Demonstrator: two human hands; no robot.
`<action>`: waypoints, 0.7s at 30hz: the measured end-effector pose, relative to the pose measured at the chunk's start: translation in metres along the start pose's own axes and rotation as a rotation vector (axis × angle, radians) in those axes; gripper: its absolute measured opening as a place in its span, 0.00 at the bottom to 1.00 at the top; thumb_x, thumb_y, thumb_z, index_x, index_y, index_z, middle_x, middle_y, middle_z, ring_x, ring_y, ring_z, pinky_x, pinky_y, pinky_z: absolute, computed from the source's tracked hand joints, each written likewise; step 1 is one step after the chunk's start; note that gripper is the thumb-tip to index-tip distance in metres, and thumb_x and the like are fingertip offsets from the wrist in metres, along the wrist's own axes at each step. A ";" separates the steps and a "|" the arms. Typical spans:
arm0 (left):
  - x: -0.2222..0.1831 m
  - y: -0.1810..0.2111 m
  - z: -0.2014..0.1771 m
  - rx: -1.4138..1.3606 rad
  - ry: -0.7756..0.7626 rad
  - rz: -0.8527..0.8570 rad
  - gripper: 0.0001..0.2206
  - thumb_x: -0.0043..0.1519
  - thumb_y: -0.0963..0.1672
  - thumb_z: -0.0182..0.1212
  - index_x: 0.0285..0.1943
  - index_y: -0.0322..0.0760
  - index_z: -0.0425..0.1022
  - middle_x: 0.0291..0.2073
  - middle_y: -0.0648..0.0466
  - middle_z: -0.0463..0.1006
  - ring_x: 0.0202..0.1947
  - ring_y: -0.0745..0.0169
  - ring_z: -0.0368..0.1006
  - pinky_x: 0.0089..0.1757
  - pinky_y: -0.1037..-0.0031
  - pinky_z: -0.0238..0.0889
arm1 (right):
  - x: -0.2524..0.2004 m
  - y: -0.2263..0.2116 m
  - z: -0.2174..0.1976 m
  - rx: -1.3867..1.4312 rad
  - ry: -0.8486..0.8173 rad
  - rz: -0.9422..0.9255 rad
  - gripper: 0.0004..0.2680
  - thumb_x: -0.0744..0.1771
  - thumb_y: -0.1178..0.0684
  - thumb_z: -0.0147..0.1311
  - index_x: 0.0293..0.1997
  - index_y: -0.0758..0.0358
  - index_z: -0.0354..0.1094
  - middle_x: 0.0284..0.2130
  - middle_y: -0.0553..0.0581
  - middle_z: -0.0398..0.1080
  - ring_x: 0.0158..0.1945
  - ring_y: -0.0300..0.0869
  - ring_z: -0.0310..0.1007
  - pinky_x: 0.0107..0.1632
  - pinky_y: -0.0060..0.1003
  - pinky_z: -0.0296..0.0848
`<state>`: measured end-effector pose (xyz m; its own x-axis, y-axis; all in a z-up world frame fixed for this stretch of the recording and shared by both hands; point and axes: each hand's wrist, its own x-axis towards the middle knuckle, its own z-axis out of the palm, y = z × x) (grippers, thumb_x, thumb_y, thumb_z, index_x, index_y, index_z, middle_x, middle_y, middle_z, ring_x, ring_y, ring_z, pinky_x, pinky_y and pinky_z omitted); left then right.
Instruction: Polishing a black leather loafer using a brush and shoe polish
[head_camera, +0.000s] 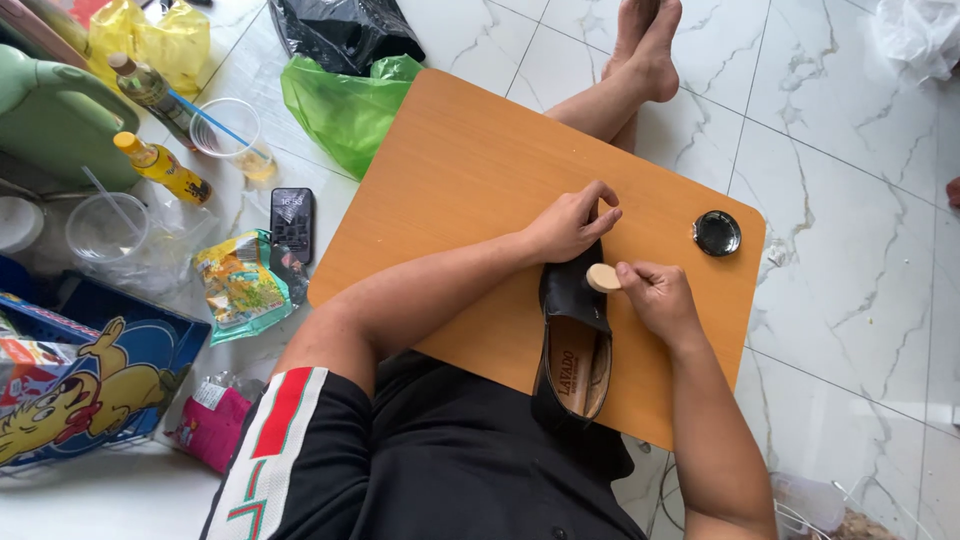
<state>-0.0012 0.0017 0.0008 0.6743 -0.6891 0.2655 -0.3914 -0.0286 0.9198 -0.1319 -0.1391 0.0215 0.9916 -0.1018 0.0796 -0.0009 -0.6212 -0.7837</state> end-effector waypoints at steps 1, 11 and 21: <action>0.001 0.000 0.000 -0.004 0.003 -0.002 0.10 0.55 0.49 0.47 0.40 0.42 0.61 0.15 0.50 0.69 0.23 0.49 0.68 0.28 0.65 0.59 | -0.001 -0.003 -0.001 -0.003 -0.005 0.001 0.14 0.63 0.51 0.45 0.11 0.58 0.56 0.07 0.50 0.50 0.17 0.32 0.48 0.20 0.28 0.50; 0.002 0.000 0.001 -0.006 -0.006 -0.004 0.09 0.55 0.48 0.47 0.38 0.42 0.63 0.14 0.50 0.68 0.22 0.49 0.68 0.27 0.66 0.59 | -0.001 -0.008 -0.002 0.032 0.000 -0.042 0.13 0.62 0.52 0.46 0.11 0.58 0.55 0.06 0.51 0.50 0.16 0.31 0.47 0.19 0.28 0.50; 0.001 0.001 -0.002 -0.010 -0.011 0.041 0.08 0.55 0.47 0.47 0.37 0.41 0.63 0.14 0.47 0.66 0.22 0.45 0.66 0.26 0.63 0.58 | -0.003 -0.037 -0.003 0.095 -0.081 -0.036 0.14 0.63 0.54 0.43 0.11 0.58 0.54 0.08 0.47 0.50 0.18 0.31 0.46 0.20 0.28 0.48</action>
<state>0.0003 0.0019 0.0026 0.6510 -0.6973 0.2999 -0.4120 0.0072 0.9112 -0.1352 -0.1181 0.0518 0.9980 -0.0156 0.0613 0.0428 -0.5466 -0.8363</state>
